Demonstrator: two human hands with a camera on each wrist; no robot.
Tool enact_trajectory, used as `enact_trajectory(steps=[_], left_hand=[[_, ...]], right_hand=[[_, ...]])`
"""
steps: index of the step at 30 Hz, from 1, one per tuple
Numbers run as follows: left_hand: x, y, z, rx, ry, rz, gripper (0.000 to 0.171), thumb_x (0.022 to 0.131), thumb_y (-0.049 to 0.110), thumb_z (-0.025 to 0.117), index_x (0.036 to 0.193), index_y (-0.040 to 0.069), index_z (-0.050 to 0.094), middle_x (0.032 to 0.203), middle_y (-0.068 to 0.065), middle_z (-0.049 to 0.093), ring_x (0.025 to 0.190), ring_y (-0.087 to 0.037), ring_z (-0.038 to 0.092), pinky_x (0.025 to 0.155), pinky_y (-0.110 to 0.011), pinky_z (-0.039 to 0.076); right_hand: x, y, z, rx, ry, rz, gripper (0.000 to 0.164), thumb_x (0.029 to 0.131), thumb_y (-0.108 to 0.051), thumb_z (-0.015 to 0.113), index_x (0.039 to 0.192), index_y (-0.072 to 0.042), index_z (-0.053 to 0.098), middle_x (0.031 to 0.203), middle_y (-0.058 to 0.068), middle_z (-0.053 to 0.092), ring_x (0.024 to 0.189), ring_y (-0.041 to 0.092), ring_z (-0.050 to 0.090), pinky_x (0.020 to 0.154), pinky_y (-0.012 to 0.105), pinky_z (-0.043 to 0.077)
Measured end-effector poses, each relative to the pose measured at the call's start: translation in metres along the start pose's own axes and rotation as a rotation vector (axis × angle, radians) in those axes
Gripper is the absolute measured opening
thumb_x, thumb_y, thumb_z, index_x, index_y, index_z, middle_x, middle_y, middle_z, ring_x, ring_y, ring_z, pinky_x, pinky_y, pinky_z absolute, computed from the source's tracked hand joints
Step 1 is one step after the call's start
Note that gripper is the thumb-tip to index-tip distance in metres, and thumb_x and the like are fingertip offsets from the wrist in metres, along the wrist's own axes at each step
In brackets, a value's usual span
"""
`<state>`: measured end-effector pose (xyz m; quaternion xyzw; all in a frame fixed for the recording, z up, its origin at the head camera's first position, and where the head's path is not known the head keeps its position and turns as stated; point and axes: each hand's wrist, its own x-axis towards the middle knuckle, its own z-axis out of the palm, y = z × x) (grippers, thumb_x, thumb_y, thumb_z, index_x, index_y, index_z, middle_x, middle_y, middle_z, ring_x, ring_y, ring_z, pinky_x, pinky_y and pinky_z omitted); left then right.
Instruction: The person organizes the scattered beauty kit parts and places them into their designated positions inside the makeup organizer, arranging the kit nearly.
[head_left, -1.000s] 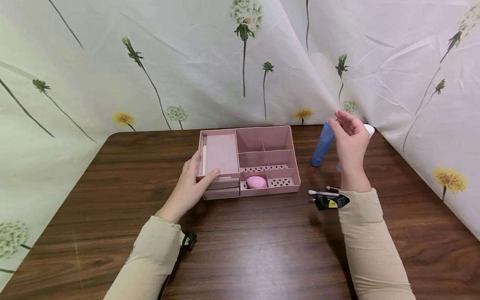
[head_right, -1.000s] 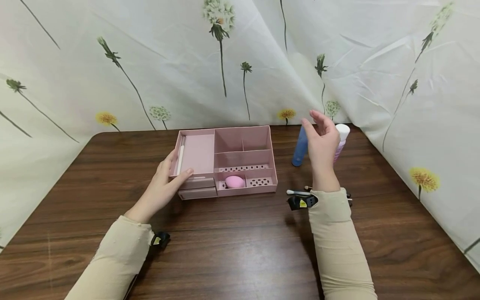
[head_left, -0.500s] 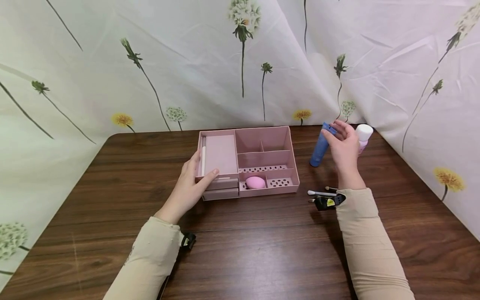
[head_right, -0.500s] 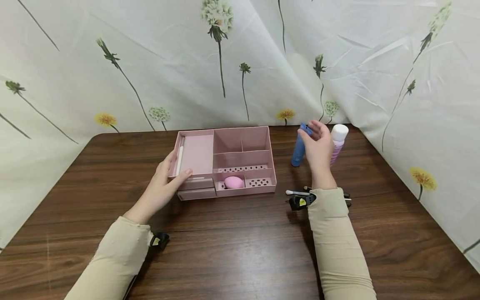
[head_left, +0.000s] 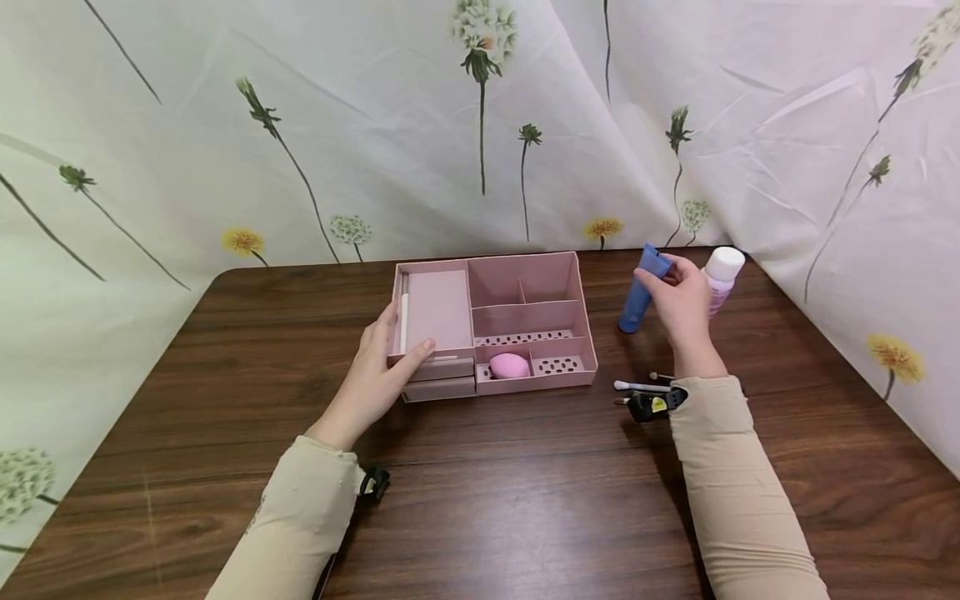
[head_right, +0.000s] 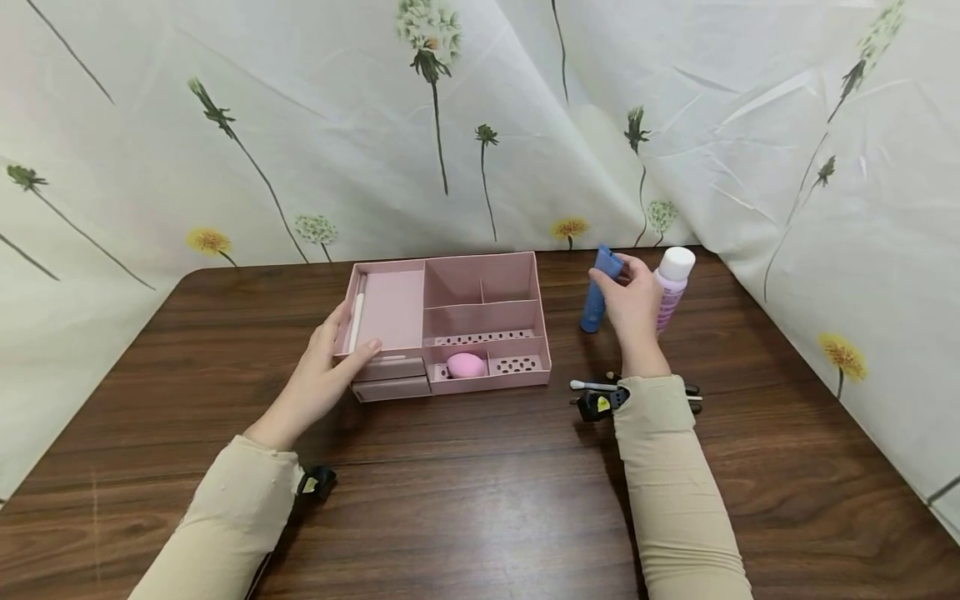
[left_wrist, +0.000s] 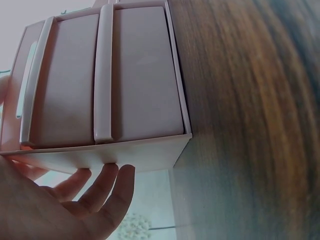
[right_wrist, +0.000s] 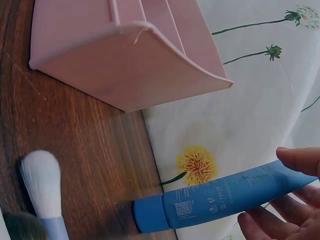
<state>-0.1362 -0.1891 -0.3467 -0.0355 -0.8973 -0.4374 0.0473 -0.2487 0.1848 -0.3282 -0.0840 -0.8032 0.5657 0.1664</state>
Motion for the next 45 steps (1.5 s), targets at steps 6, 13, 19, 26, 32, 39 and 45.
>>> enact_trajectory(steps=[6, 13, 19, 26, 32, 39, 45], left_hand=[[-0.002, -0.001, -0.001, 0.000, 0.009, 0.005, 0.083, 0.098, 0.043, 0.058, 0.160, 0.014, 0.012, 0.161, -0.019, 0.020, 0.148, -0.034, 0.022, 0.119, -0.058, 0.021], [-0.001, -0.001, -0.001, -0.003, 0.006, 0.007, 0.083, 0.098, 0.042, 0.058, 0.160, 0.013, 0.012, 0.161, -0.020, 0.019, 0.149, -0.033, 0.022, 0.119, -0.058, 0.021], [-0.001, 0.000, -0.001, -0.001, 0.003, 0.000, 0.083, 0.097, 0.043, 0.058, 0.160, 0.013, 0.012, 0.161, -0.020, 0.019, 0.149, -0.034, 0.022, 0.119, -0.057, 0.021], [0.000, 0.001, -0.001, 0.001, 0.000, -0.001, 0.084, 0.097, 0.044, 0.058, 0.160, 0.014, 0.012, 0.161, -0.020, 0.019, 0.149, -0.034, 0.022, 0.119, -0.058, 0.021], [0.000, 0.001, -0.001, -0.001, 0.005, 0.008, 0.083, 0.098, 0.042, 0.058, 0.160, 0.013, 0.012, 0.161, -0.020, 0.019, 0.149, -0.034, 0.022, 0.119, -0.057, 0.021], [0.001, 0.001, 0.001, -0.002, 0.001, 0.006, 0.083, 0.098, 0.043, 0.058, 0.160, 0.012, 0.013, 0.160, -0.021, 0.020, 0.148, -0.034, 0.024, 0.119, -0.057, 0.022], [0.000, -0.001, 0.000, 0.001, 0.002, 0.005, 0.083, 0.098, 0.043, 0.058, 0.160, 0.014, 0.012, 0.160, -0.021, 0.020, 0.148, -0.034, 0.023, 0.118, -0.058, 0.022]], right_hand=[[0.000, 0.000, -0.002, -0.177, -0.048, -0.029, 0.042, 0.091, -0.020, 0.070, 0.122, 0.007, 0.063, 0.119, 0.024, 0.066, 0.096, 0.015, 0.058, 0.081, 0.021, 0.043], [0.000, 0.002, -0.006, -0.283, -0.109, -0.049, 0.040, 0.093, -0.019, 0.068, 0.121, 0.010, 0.062, 0.121, 0.028, 0.065, 0.107, 0.034, 0.060, 0.082, 0.029, 0.044], [0.000, 0.004, -0.006, -0.283, -0.072, -0.045, 0.037, 0.093, -0.020, 0.068, 0.116, 0.009, 0.065, 0.114, 0.027, 0.067, 0.099, 0.029, 0.060, 0.074, 0.023, 0.041], [-0.001, 0.002, -0.004, -0.270, -0.027, -0.072, 0.034, 0.093, -0.020, 0.070, 0.113, 0.007, 0.067, 0.109, 0.025, 0.069, 0.094, 0.025, 0.059, 0.073, 0.022, 0.041], [-0.004, -0.005, -0.003, -0.223, 0.006, -0.111, 0.032, 0.092, -0.021, 0.072, 0.108, 0.007, 0.068, 0.103, 0.023, 0.069, 0.079, 0.009, 0.055, 0.068, 0.017, 0.042], [-0.010, -0.014, -0.004, -0.133, 0.029, -0.115, 0.033, 0.091, -0.021, 0.073, 0.108, 0.006, 0.068, 0.089, 0.008, 0.067, 0.065, -0.006, 0.052, 0.061, 0.010, 0.046], [-0.013, -0.023, -0.003, -0.010, 0.059, -0.135, 0.031, 0.089, -0.020, 0.076, 0.106, 0.004, 0.068, 0.077, -0.015, 0.059, 0.074, -0.002, 0.056, 0.066, 0.012, 0.048]])
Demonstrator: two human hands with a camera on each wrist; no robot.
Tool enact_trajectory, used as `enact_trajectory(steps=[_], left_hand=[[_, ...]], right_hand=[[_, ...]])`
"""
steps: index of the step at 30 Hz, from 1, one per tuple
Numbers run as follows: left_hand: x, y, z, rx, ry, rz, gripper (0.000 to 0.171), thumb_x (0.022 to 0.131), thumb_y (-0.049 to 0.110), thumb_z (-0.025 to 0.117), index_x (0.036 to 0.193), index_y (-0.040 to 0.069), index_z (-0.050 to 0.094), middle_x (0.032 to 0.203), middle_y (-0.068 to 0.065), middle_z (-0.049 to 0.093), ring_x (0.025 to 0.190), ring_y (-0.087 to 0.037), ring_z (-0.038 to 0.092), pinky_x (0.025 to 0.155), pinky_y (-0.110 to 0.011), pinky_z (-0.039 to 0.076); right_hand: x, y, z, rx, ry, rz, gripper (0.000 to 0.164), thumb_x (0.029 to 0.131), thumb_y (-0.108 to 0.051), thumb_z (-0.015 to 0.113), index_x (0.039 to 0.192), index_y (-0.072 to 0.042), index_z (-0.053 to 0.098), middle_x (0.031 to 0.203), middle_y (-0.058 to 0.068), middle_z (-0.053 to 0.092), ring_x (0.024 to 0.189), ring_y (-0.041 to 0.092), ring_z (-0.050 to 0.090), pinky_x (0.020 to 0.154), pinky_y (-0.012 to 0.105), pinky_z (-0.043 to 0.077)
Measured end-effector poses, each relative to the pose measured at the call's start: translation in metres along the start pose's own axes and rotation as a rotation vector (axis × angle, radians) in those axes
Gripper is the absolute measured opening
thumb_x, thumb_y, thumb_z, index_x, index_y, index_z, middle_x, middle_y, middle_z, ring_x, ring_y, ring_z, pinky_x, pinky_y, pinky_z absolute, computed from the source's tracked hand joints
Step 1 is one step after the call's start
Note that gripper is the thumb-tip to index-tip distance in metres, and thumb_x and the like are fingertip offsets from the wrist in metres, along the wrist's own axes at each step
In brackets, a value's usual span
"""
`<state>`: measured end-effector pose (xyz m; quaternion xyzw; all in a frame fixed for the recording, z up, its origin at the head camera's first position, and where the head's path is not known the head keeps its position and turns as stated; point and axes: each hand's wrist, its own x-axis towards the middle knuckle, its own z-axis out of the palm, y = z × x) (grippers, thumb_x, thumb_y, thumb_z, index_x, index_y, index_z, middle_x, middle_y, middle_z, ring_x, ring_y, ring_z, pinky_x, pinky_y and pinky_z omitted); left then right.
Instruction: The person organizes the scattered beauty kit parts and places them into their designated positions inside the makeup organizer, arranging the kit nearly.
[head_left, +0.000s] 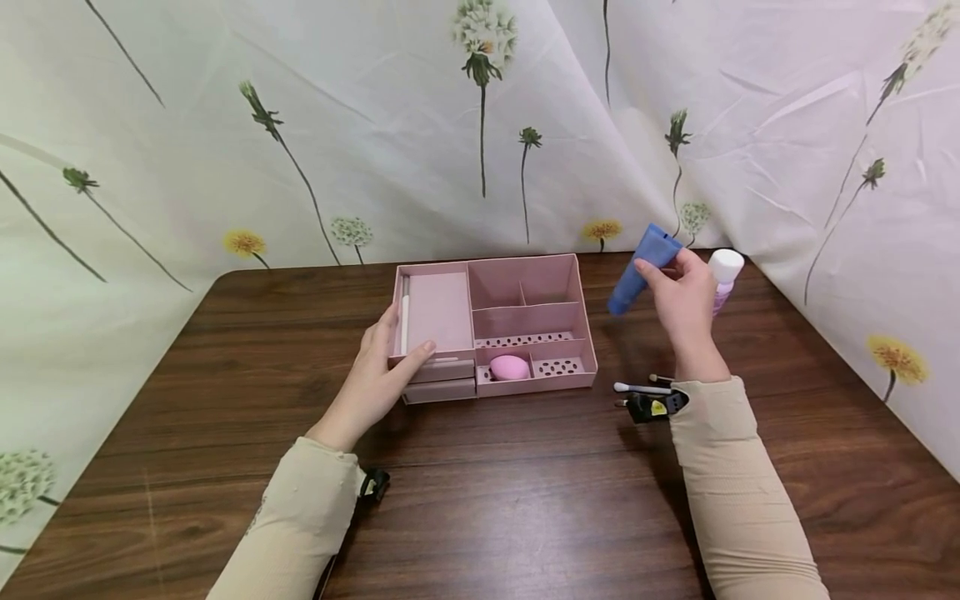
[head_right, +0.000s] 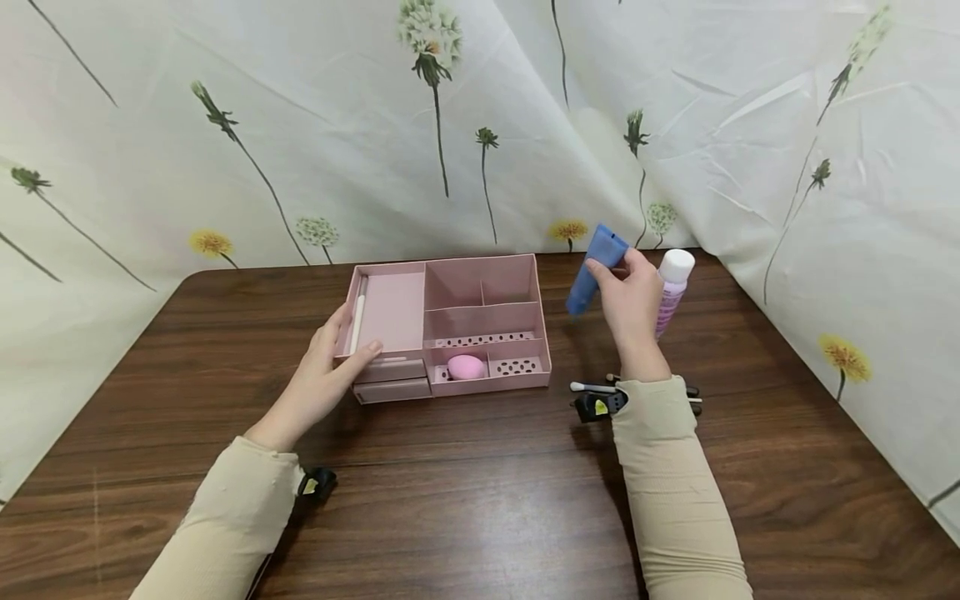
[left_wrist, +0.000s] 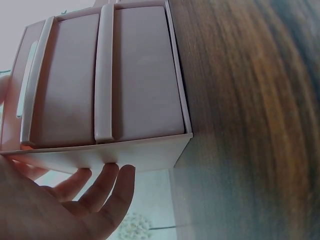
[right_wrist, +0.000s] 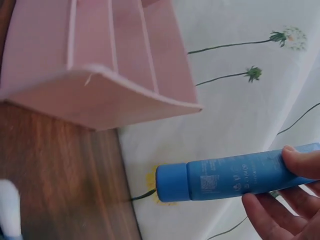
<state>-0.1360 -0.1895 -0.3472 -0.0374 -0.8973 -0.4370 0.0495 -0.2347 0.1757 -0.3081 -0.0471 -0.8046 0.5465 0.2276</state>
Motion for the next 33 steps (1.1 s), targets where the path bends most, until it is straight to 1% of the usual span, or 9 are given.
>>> enact_trajectory(steps=[2, 4, 7, 12, 15, 18, 25, 29, 33], left_hand=[[-0.001, 0.000, -0.001, 0.002, 0.002, -0.002, 0.083, 0.098, 0.044, 0.058, 0.160, 0.015, 0.012, 0.161, -0.021, 0.020, 0.148, -0.034, 0.023, 0.118, -0.058, 0.022], [-0.001, 0.000, -0.002, 0.003, 0.005, -0.003, 0.083, 0.098, 0.043, 0.058, 0.160, 0.015, 0.012, 0.161, -0.020, 0.019, 0.148, -0.034, 0.023, 0.118, -0.058, 0.022], [-0.001, -0.001, -0.003, 0.004, 0.009, -0.002, 0.083, 0.098, 0.043, 0.058, 0.160, 0.014, 0.012, 0.161, -0.021, 0.020, 0.148, -0.034, 0.023, 0.118, -0.058, 0.022], [-0.001, -0.001, -0.004, 0.002, 0.008, -0.005, 0.083, 0.098, 0.043, 0.059, 0.160, 0.014, 0.012, 0.161, -0.021, 0.020, 0.148, -0.034, 0.023, 0.118, -0.058, 0.021], [-0.001, -0.002, -0.004, 0.002, 0.010, -0.002, 0.083, 0.097, 0.042, 0.059, 0.160, 0.013, 0.013, 0.160, -0.021, 0.020, 0.148, -0.034, 0.024, 0.119, -0.057, 0.022], [0.000, -0.002, -0.003, 0.000, 0.014, 0.000, 0.083, 0.097, 0.042, 0.059, 0.160, 0.013, 0.013, 0.160, -0.021, 0.021, 0.147, -0.034, 0.025, 0.119, -0.057, 0.022], [0.001, -0.002, 0.002, -0.015, 0.004, 0.001, 0.083, 0.097, 0.043, 0.059, 0.160, 0.014, 0.013, 0.160, -0.020, 0.020, 0.148, -0.033, 0.024, 0.119, -0.056, 0.022], [0.000, -0.002, 0.002, -0.012, 0.006, 0.002, 0.083, 0.097, 0.043, 0.059, 0.160, 0.014, 0.013, 0.161, -0.019, 0.020, 0.148, -0.033, 0.024, 0.119, -0.057, 0.022], [0.000, -0.002, 0.000, -0.005, 0.008, 0.004, 0.083, 0.097, 0.043, 0.059, 0.160, 0.014, 0.013, 0.161, -0.019, 0.020, 0.149, -0.033, 0.023, 0.119, -0.057, 0.022]], right_hand=[[-0.001, -0.004, 0.001, 0.093, 0.003, 0.005, 0.021, 0.088, -0.017, 0.076, 0.101, -0.003, 0.068, 0.076, -0.018, 0.059, 0.075, 0.000, 0.058, 0.067, 0.012, 0.050], [-0.002, -0.009, 0.002, 0.195, 0.002, 0.009, 0.013, 0.087, -0.013, 0.076, 0.095, -0.010, 0.066, 0.076, -0.017, 0.062, 0.075, 0.002, 0.060, 0.066, 0.013, 0.053], [-0.005, -0.015, 0.004, 0.296, 0.008, -0.010, 0.015, 0.086, -0.010, 0.076, 0.088, -0.018, 0.064, 0.076, -0.016, 0.065, 0.074, 0.004, 0.061, 0.066, 0.014, 0.053], [-0.013, -0.027, 0.010, 0.440, 0.013, -0.077, 0.015, 0.086, -0.004, 0.075, 0.086, -0.016, 0.067, 0.076, -0.014, 0.068, 0.075, 0.005, 0.062, 0.069, 0.016, 0.054], [-0.019, -0.034, 0.015, 0.556, -0.006, -0.114, 0.016, 0.085, 0.002, 0.073, 0.088, -0.013, 0.069, 0.078, -0.009, 0.070, 0.074, 0.006, 0.064, 0.069, 0.020, 0.057], [-0.024, -0.039, 0.019, 0.634, -0.031, -0.137, 0.018, 0.085, 0.005, 0.072, 0.090, -0.012, 0.069, 0.082, -0.005, 0.071, 0.076, 0.008, 0.066, 0.069, 0.024, 0.059], [-0.031, -0.048, 0.027, 0.726, -0.072, -0.182, 0.021, 0.085, 0.009, 0.071, 0.091, -0.011, 0.072, 0.082, -0.002, 0.072, 0.075, 0.009, 0.068, 0.068, 0.027, 0.060], [-0.034, -0.051, 0.035, 0.743, -0.115, -0.202, 0.020, 0.085, 0.009, 0.070, 0.093, -0.010, 0.072, 0.082, -0.002, 0.072, 0.074, 0.009, 0.068, 0.070, 0.029, 0.060], [-0.035, -0.056, 0.044, 0.725, -0.152, -0.210, 0.020, 0.086, 0.008, 0.069, 0.092, -0.011, 0.071, 0.082, -0.004, 0.072, 0.075, 0.008, 0.068, 0.070, 0.029, 0.060]])
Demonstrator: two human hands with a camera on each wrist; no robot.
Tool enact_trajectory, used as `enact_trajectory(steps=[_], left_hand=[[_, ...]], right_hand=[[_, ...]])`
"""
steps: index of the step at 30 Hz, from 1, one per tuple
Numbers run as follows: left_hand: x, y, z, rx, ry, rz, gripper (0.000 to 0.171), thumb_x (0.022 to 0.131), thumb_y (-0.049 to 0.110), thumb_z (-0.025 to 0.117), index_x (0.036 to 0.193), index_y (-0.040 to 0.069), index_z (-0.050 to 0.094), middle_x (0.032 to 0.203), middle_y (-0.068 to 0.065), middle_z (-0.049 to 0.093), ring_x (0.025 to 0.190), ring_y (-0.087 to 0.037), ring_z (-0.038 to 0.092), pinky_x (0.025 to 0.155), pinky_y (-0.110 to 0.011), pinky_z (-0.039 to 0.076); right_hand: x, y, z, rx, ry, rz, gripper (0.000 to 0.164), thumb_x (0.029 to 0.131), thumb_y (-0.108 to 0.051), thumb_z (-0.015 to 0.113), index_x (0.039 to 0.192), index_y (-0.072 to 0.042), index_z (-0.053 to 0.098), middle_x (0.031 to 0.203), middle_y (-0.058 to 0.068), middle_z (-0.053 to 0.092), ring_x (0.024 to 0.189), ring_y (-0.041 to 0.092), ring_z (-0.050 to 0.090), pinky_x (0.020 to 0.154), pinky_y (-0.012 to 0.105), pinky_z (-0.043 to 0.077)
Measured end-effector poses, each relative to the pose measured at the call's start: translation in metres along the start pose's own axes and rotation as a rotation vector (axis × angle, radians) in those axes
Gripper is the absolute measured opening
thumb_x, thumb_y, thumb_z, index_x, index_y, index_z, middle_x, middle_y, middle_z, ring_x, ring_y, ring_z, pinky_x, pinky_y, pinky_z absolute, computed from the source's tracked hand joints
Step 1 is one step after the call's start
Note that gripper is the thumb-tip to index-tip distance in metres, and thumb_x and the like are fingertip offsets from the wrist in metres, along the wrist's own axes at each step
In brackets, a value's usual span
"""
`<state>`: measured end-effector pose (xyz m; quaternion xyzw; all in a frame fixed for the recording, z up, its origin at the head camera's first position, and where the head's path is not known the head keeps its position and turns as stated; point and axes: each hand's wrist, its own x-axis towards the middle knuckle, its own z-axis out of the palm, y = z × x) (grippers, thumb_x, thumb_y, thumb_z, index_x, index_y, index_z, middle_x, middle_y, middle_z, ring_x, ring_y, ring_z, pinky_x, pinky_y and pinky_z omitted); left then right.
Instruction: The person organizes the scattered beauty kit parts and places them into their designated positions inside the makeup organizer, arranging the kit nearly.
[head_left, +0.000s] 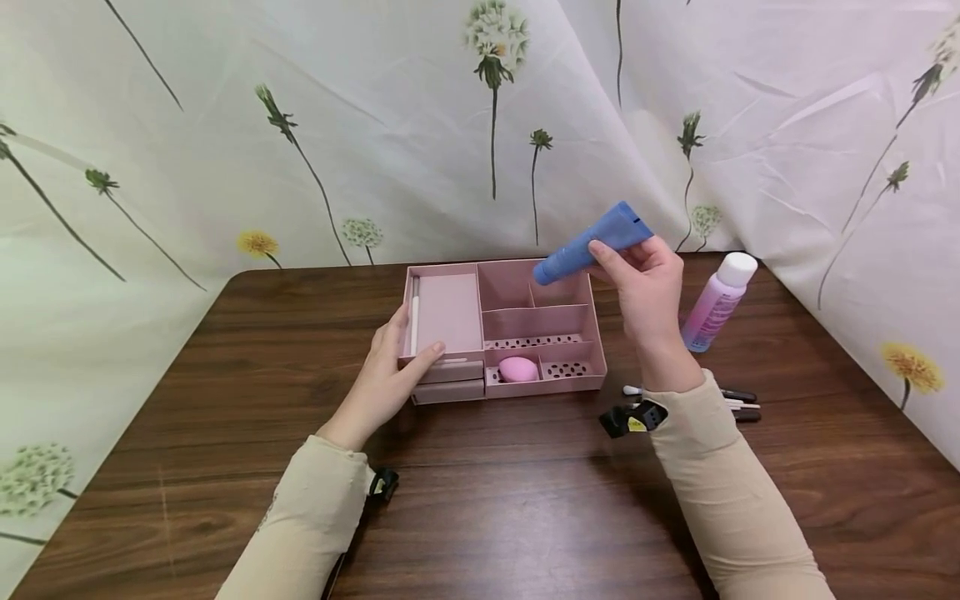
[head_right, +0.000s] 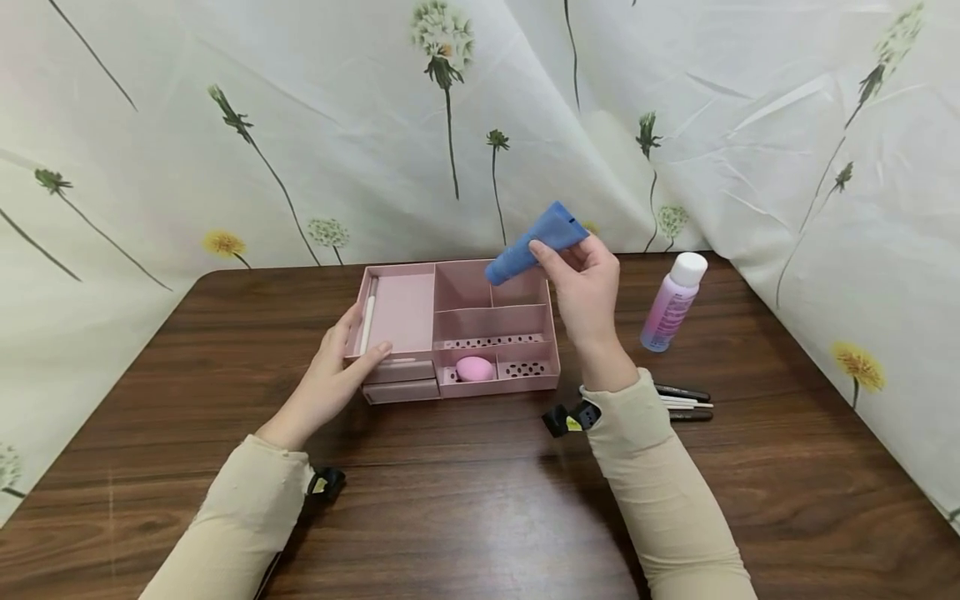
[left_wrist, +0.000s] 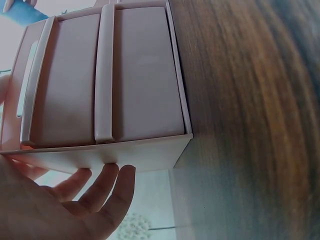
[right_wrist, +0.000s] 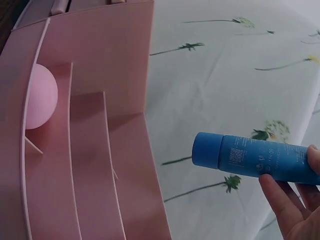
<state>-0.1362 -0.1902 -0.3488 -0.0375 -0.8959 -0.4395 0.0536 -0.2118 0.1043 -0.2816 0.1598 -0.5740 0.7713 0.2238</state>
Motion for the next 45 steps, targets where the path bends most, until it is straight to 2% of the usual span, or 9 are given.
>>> enact_trajectory(steps=[4, 9, 18, 20, 24, 27, 33, 39, 45], left_hand=[[0.000, 0.000, -0.001, 0.000, 0.006, 0.006, 0.083, 0.097, 0.043, 0.059, 0.160, 0.014, 0.013, 0.161, -0.019, 0.021, 0.148, -0.032, 0.023, 0.119, -0.056, 0.022], [0.000, 0.000, -0.001, 0.003, 0.005, 0.007, 0.083, 0.097, 0.044, 0.058, 0.160, 0.013, 0.013, 0.161, -0.020, 0.021, 0.149, -0.033, 0.023, 0.119, -0.056, 0.021], [0.000, -0.001, 0.000, -0.001, 0.001, 0.000, 0.084, 0.097, 0.045, 0.058, 0.160, 0.013, 0.013, 0.161, -0.020, 0.020, 0.148, -0.033, 0.023, 0.119, -0.057, 0.022], [0.000, -0.001, -0.001, -0.002, 0.001, -0.002, 0.084, 0.097, 0.045, 0.059, 0.160, 0.013, 0.013, 0.160, -0.020, 0.020, 0.148, -0.033, 0.023, 0.119, -0.056, 0.021], [-0.001, -0.001, -0.001, 0.001, 0.001, 0.000, 0.084, 0.097, 0.045, 0.059, 0.160, 0.013, 0.013, 0.160, -0.020, 0.021, 0.148, -0.033, 0.023, 0.119, -0.056, 0.022], [-0.001, -0.001, -0.001, 0.000, 0.000, 0.002, 0.084, 0.097, 0.045, 0.059, 0.160, 0.013, 0.013, 0.160, -0.021, 0.020, 0.148, -0.033, 0.023, 0.119, -0.057, 0.022], [0.000, 0.001, -0.001, -0.006, -0.007, 0.004, 0.085, 0.097, 0.046, 0.059, 0.160, 0.013, 0.012, 0.161, -0.020, 0.019, 0.148, -0.033, 0.023, 0.119, -0.057, 0.022], [-0.001, 0.002, -0.001, -0.016, 0.007, 0.010, 0.084, 0.096, 0.043, 0.061, 0.160, 0.013, 0.014, 0.160, -0.021, 0.022, 0.147, -0.034, 0.026, 0.118, -0.056, 0.023], [-0.002, 0.001, -0.002, -0.015, 0.008, 0.014, 0.084, 0.097, 0.042, 0.060, 0.160, 0.012, 0.014, 0.160, -0.021, 0.021, 0.147, -0.034, 0.025, 0.118, -0.057, 0.023]], right_hand=[[0.003, 0.004, 0.010, -0.047, -0.050, 0.011, 0.017, 0.087, 0.005, 0.071, 0.091, -0.011, 0.069, 0.080, -0.005, 0.072, 0.074, 0.006, 0.067, 0.071, 0.028, 0.060], [0.007, 0.013, 0.017, -0.126, -0.128, 0.069, 0.010, 0.088, -0.003, 0.073, 0.096, -0.006, 0.068, 0.081, -0.007, 0.071, 0.077, 0.007, 0.067, 0.074, 0.024, 0.058], [0.019, 0.029, 0.025, -0.368, -0.188, 0.155, 0.023, 0.088, -0.011, 0.075, 0.103, 0.004, 0.067, 0.076, -0.017, 0.066, 0.075, 0.002, 0.063, 0.072, 0.021, 0.054], [0.021, 0.032, 0.027, -0.403, -0.199, 0.167, 0.025, 0.087, -0.012, 0.076, 0.104, 0.005, 0.067, 0.080, -0.012, 0.067, 0.075, 0.002, 0.063, 0.072, 0.022, 0.055], [0.025, 0.038, 0.033, -0.484, -0.234, 0.187, 0.028, 0.088, -0.015, 0.076, 0.106, 0.004, 0.068, 0.096, 0.010, 0.073, 0.077, 0.004, 0.064, 0.072, 0.022, 0.054], [0.026, 0.042, 0.037, -0.528, -0.259, 0.205, 0.029, 0.088, -0.017, 0.076, 0.106, 0.003, 0.068, 0.107, 0.020, 0.072, 0.081, 0.010, 0.066, 0.072, 0.022, 0.054], [0.028, 0.050, 0.043, -0.555, -0.277, 0.246, 0.030, 0.089, -0.017, 0.075, 0.108, 0.004, 0.067, 0.108, 0.022, 0.072, 0.094, 0.027, 0.070, 0.076, 0.031, 0.058], [0.026, 0.059, 0.049, -0.590, -0.277, 0.265, 0.031, 0.088, -0.015, 0.076, 0.111, 0.003, 0.069, 0.109, 0.022, 0.072, 0.098, 0.029, 0.070, 0.073, 0.025, 0.055], [0.022, 0.064, 0.050, -0.659, -0.297, 0.267, 0.030, 0.088, -0.018, 0.076, 0.112, 0.000, 0.070, 0.109, 0.019, 0.073, 0.100, 0.029, 0.070, 0.078, 0.034, 0.056]])
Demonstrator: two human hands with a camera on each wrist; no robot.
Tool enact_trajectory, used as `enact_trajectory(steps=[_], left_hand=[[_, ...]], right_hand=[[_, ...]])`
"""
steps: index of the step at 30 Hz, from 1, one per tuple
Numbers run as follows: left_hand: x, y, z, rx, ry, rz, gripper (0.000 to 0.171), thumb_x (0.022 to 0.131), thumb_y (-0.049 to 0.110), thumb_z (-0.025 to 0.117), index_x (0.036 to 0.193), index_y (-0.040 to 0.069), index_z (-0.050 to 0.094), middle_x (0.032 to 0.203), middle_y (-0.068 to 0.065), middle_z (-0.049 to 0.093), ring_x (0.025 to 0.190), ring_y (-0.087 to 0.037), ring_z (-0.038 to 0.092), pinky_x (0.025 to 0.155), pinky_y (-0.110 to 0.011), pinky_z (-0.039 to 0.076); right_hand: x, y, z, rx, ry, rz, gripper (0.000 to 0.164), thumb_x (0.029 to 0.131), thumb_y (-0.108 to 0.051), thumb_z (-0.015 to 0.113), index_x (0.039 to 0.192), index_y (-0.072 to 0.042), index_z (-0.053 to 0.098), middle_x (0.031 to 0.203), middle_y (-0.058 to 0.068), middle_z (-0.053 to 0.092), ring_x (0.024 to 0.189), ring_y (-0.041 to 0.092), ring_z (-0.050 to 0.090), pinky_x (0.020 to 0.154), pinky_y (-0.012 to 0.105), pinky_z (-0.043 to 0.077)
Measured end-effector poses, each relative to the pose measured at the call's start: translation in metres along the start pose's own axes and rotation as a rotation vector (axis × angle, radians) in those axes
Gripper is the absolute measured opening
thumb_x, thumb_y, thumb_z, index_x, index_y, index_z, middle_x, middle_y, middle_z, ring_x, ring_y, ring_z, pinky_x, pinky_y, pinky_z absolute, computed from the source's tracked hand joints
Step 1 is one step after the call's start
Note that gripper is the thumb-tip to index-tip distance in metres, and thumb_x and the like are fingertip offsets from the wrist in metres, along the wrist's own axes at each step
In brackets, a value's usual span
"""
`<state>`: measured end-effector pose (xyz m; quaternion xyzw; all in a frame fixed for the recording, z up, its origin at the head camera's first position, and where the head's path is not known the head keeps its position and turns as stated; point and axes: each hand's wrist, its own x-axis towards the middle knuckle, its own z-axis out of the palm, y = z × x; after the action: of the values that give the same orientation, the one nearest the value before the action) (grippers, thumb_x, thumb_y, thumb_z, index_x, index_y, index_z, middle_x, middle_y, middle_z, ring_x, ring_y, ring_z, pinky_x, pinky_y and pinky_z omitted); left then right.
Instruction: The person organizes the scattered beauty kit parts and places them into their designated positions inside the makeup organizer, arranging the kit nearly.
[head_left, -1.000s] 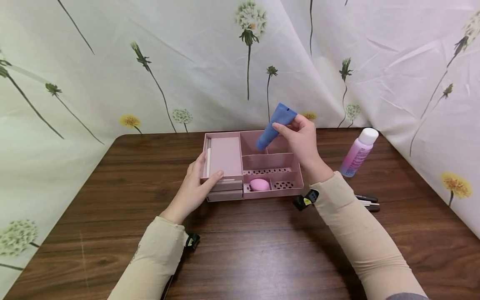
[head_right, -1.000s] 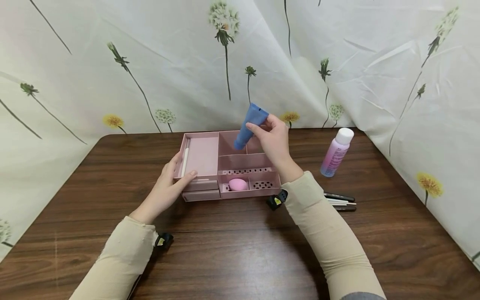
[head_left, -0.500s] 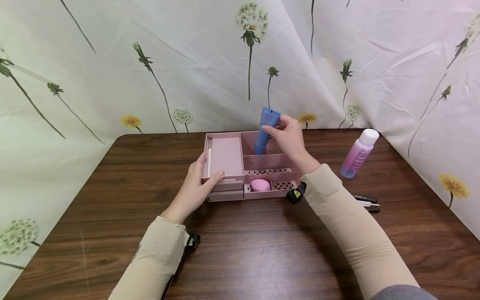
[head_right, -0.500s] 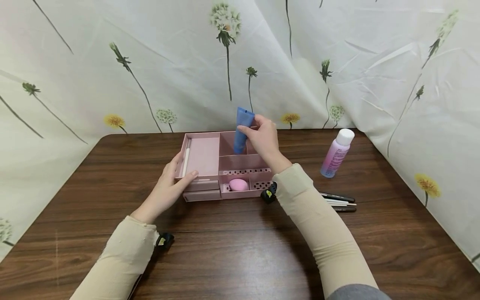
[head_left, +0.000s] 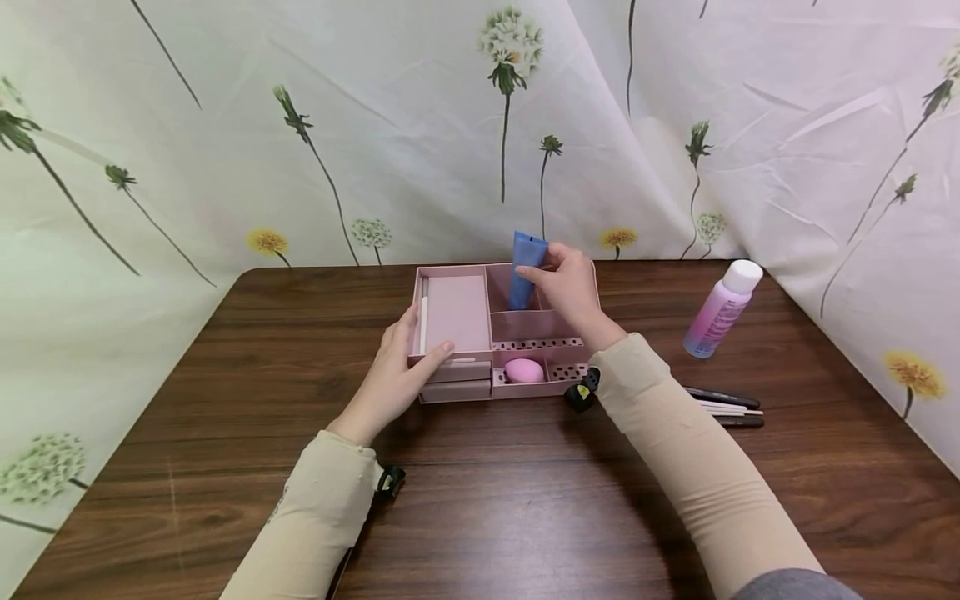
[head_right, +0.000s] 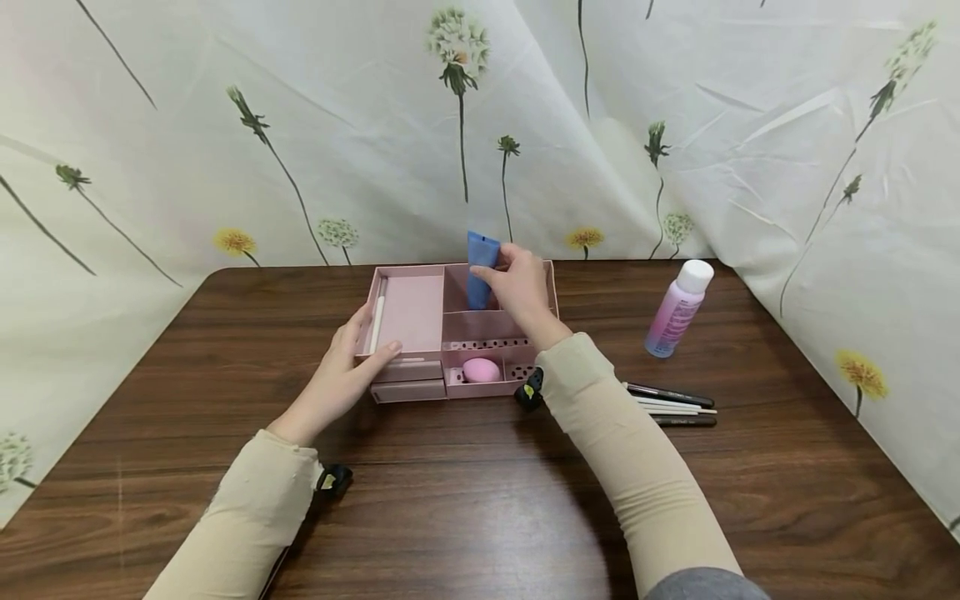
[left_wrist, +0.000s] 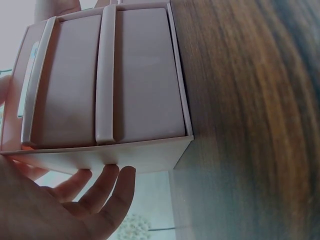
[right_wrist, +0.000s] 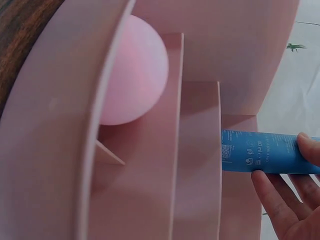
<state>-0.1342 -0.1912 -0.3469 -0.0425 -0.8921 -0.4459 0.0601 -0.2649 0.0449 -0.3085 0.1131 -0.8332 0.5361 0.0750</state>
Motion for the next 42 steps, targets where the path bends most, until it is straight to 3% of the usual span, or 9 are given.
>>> enact_trajectory(steps=[9, 22, 28, 36, 42], left_hand=[[0.000, 0.001, 0.000, 0.001, -0.003, 0.000, 0.084, 0.097, 0.043, 0.060, 0.160, 0.013, 0.013, 0.160, -0.021, 0.021, 0.147, -0.034, 0.025, 0.118, -0.057, 0.023], [0.001, 0.001, -0.001, -0.002, 0.004, 0.001, 0.084, 0.096, 0.043, 0.060, 0.160, 0.013, 0.014, 0.160, -0.020, 0.022, 0.148, -0.032, 0.024, 0.119, -0.055, 0.023], [0.001, 0.000, 0.000, -0.002, -0.007, -0.006, 0.085, 0.097, 0.045, 0.059, 0.160, 0.014, 0.013, 0.160, -0.020, 0.021, 0.148, -0.032, 0.023, 0.119, -0.057, 0.022], [0.001, 0.001, 0.001, -0.008, -0.011, -0.008, 0.085, 0.097, 0.044, 0.060, 0.160, 0.013, 0.013, 0.160, -0.021, 0.020, 0.148, -0.033, 0.023, 0.119, -0.056, 0.023], [0.001, 0.000, 0.000, 0.000, -0.012, -0.015, 0.085, 0.097, 0.046, 0.059, 0.160, 0.015, 0.013, 0.161, -0.019, 0.020, 0.149, -0.033, 0.022, 0.119, -0.057, 0.022]], right_hand=[[-0.001, 0.006, 0.006, 0.025, -0.054, 0.051, 0.033, 0.090, -0.018, 0.074, 0.117, 0.000, 0.067, 0.114, 0.019, 0.071, 0.100, 0.029, 0.069, 0.078, 0.038, 0.059], [-0.007, 0.002, 0.006, -0.047, -0.059, 0.007, 0.032, 0.089, -0.018, 0.076, 0.117, -0.004, 0.069, 0.114, 0.017, 0.071, 0.106, 0.030, 0.067, 0.085, 0.043, 0.058], [-0.012, 0.003, 0.002, 0.004, -0.057, 0.008, 0.037, 0.088, -0.016, 0.076, 0.123, -0.006, 0.067, 0.117, 0.017, 0.071, 0.108, 0.030, 0.068, 0.087, 0.043, 0.057], [-0.024, 0.003, -0.015, 0.090, 0.007, -0.085, 0.034, 0.088, -0.015, 0.076, 0.120, -0.006, 0.069, 0.112, 0.016, 0.073, 0.101, 0.025, 0.069, 0.086, 0.032, 0.055], [-0.034, -0.002, -0.027, 0.162, 0.052, -0.165, 0.031, 0.088, -0.013, 0.076, 0.117, -0.003, 0.070, 0.110, 0.017, 0.073, 0.094, 0.009, 0.069, 0.085, 0.020, 0.053]])
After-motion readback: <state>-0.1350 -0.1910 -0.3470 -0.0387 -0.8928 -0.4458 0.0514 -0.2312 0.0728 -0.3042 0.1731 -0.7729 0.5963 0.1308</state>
